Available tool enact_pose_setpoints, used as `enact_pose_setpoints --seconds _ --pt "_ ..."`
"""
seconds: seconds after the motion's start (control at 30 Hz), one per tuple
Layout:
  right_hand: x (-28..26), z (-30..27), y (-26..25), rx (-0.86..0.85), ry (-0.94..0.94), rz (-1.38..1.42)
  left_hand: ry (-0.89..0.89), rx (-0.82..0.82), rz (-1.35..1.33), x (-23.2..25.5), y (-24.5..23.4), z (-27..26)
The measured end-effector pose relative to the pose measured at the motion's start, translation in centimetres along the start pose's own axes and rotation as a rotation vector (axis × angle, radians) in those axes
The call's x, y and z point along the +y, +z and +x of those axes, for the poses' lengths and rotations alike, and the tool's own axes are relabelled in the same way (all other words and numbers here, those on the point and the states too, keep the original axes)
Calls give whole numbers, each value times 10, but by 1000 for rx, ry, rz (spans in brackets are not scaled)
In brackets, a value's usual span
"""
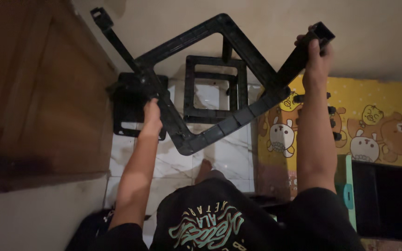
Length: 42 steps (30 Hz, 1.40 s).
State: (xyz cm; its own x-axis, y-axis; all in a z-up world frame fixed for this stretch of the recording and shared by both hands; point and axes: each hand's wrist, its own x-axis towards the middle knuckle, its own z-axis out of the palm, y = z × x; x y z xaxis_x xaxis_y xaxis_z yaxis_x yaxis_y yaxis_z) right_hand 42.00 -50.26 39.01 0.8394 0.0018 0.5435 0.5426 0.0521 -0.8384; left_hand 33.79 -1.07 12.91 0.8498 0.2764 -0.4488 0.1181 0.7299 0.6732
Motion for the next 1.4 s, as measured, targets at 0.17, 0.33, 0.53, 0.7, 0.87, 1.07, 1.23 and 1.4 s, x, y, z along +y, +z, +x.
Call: enact_pose_setpoints --seconds 0.17,0.33,0.53,0.7,0.87,1.07,1.23,1.4 --pt "23 -13 -36 207 -17 -274 61 -27 -37 -12 33 12" --pt "122 -95 -53 884 235 62 89 82 7 -18 57 33" --pt "139 -183 51 354 1027 400 197 185 -18 -53 80 63" --pt "135 -176 117 390 933 566 248 274 8 -74 114 24" --pt "165 -183 167 641 816 210 191 268 -3 -49 138 5" --pt "192 -204 204 810 763 171 304 270 125 -56 127 49" --pt "196 -204 206 815 615 39 325 235 212 -62 127 47" --pt "170 -192 200 855 588 39 181 217 299 -53 141 21"
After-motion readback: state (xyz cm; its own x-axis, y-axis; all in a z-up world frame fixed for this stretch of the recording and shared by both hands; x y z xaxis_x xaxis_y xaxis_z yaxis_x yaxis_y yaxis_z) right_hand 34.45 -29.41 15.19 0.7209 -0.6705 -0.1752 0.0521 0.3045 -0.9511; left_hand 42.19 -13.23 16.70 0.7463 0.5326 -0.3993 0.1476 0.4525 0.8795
